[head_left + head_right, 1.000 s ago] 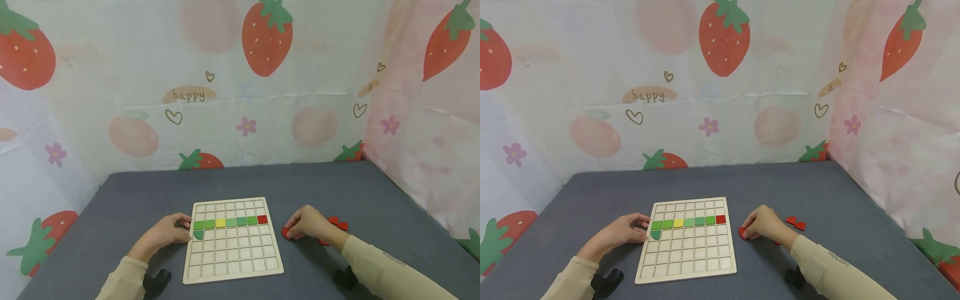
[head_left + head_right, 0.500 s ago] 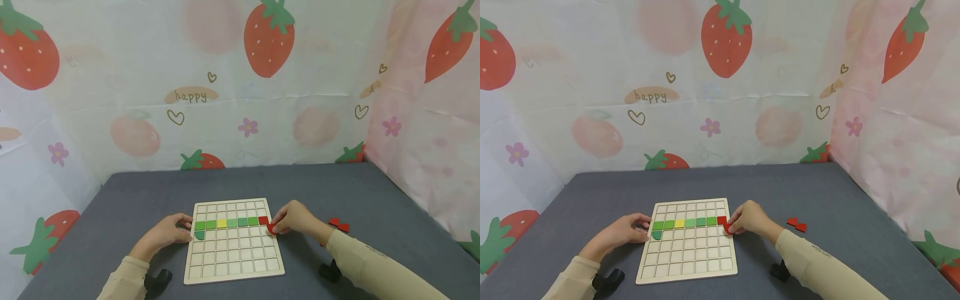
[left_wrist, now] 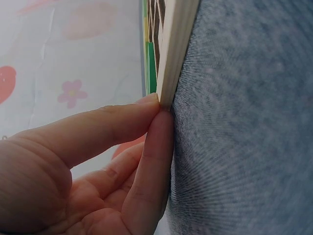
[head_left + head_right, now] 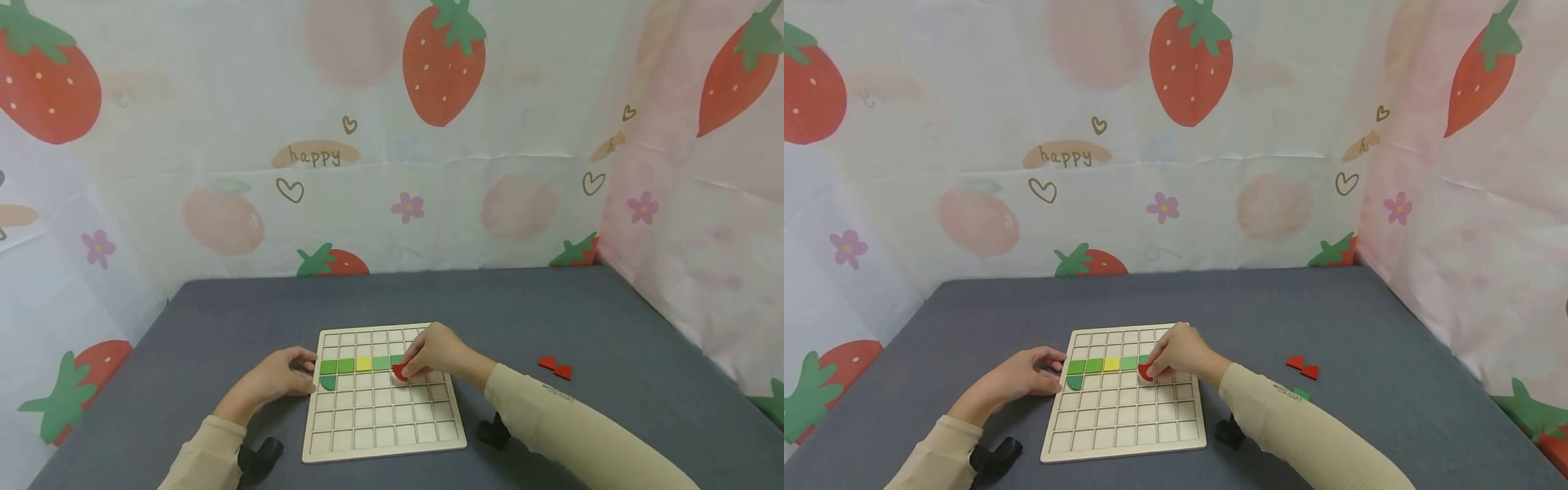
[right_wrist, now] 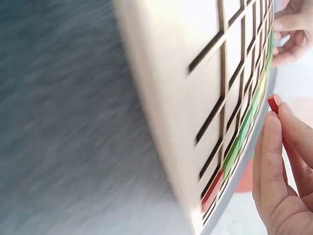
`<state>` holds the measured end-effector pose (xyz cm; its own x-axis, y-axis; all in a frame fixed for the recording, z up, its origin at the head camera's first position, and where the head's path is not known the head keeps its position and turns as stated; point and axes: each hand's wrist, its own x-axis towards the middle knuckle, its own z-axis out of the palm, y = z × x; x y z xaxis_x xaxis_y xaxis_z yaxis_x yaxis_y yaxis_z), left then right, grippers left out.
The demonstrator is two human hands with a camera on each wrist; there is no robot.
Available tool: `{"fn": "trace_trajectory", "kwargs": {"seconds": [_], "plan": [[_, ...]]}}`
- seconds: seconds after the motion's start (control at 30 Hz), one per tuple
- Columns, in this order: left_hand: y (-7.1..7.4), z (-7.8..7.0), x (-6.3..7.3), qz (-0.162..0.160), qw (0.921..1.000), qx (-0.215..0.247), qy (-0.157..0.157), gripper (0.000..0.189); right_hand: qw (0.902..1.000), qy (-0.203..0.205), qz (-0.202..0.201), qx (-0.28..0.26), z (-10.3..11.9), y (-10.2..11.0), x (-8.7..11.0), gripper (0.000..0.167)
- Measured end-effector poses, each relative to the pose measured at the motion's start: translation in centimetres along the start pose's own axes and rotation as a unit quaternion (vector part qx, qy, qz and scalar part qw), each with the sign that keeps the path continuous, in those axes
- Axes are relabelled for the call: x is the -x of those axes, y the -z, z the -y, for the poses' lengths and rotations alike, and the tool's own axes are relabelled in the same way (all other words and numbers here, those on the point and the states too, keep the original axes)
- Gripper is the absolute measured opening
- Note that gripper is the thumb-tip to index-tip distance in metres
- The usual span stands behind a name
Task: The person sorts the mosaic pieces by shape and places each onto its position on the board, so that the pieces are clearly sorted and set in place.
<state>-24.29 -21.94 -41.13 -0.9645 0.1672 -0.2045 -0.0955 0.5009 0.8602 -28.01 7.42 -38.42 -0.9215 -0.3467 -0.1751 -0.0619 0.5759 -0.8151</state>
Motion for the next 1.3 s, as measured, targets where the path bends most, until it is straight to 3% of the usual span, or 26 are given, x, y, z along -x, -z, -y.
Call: {"fn": "trace_trajectory", "kwargs": {"seconds": [0.2, 0.47, 0.9, 1.3], "plan": [[-0.1, -0.2, 0.0, -0.004, 1.0000, -0.001, 0.000, 0.058, 0.9996, 0.014, 0.021, -0.011, 1.3, -1.3, -0.7, 0.010], [-0.1, 0.0, -0.1, -0.003, 1.0000, 0.000, 0.001, 0.057, 0.9981, -0.009, 0.036, -0.049, 2.7, -2.7, -1.5, 0.011], [-0.2, 0.1, -0.3, -0.010, 0.9999, -0.006, 0.004, 0.058, 0.9948, 0.002, 0.062, -0.080, 3.5, -4.4, -2.8, 0.010], [-0.1, 0.0, -0.1, 0.000, 1.0000, 0.007, 0.001, 0.057, 0.9960, -0.018, 0.050, -0.072, 4.0, -6.3, -3.5, 0.008]]}}
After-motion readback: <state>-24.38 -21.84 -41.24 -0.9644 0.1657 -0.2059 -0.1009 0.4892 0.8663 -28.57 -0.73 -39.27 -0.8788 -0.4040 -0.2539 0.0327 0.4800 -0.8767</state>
